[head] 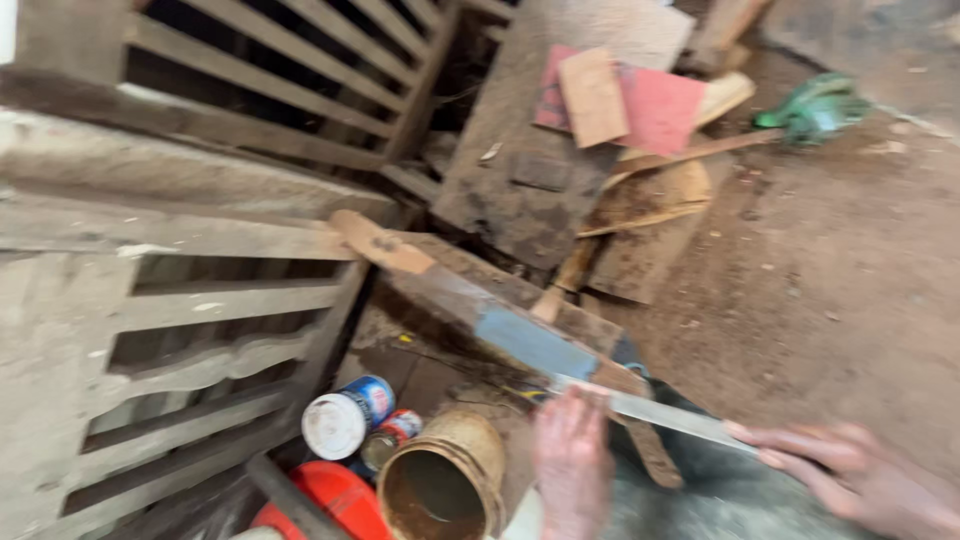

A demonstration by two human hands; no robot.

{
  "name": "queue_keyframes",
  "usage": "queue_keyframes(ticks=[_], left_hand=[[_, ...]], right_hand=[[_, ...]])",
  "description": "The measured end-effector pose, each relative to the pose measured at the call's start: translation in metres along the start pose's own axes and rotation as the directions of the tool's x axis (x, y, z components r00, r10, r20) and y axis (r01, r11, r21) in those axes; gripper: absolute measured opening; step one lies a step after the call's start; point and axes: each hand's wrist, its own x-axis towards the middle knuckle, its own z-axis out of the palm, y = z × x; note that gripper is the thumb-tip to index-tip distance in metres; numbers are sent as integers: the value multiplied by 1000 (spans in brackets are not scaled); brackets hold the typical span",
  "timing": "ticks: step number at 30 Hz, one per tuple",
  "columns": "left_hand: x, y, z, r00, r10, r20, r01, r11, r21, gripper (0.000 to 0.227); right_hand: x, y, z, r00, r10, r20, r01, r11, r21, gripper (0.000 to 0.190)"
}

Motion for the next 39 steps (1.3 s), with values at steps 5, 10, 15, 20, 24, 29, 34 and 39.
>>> queue_keyframes(ticks=[5, 10, 15, 20, 24, 29, 34, 39], left_hand=[[53, -93, -41, 551, -734, 397, 834, 491, -251, 32], [99, -137, -89, 989, -144, -19, 145, 989, 38, 16], [33, -45, -30, 762, -582, 284, 638, 751, -172, 28], [12, 16, -8, 992, -121, -44, 120, 992, -31, 34], [66, -123, -56, 984, -171, -51, 160, 974, -163, 42], [91, -163, -81, 958, -274, 86, 272, 962, 38, 25], [10, -39, -11, 998, -47, 29, 46, 998, 33, 42], [16, -16, -11, 987, -156, 51, 157, 987, -29, 33]], right_hand=[[111, -71, -4, 954, -254, -163, 257, 966, -2, 39], [159, -178, -46, 986, -165, 28, 163, 985, 56, 43], [57, -53, -13, 976, 163, 142, -152, 985, -87, 54], [6, 9, 9, 993, 105, 55, -109, 990, 84, 40], [145, -90, -3, 982, -185, -30, 187, 976, 107, 44], [176, -170, -31, 975, -224, -8, 224, 974, 43, 43], [28, -47, -10, 913, 381, 148, -380, 924, -31, 51], [32, -33, -9, 984, 162, 70, -163, 987, 11, 49]])
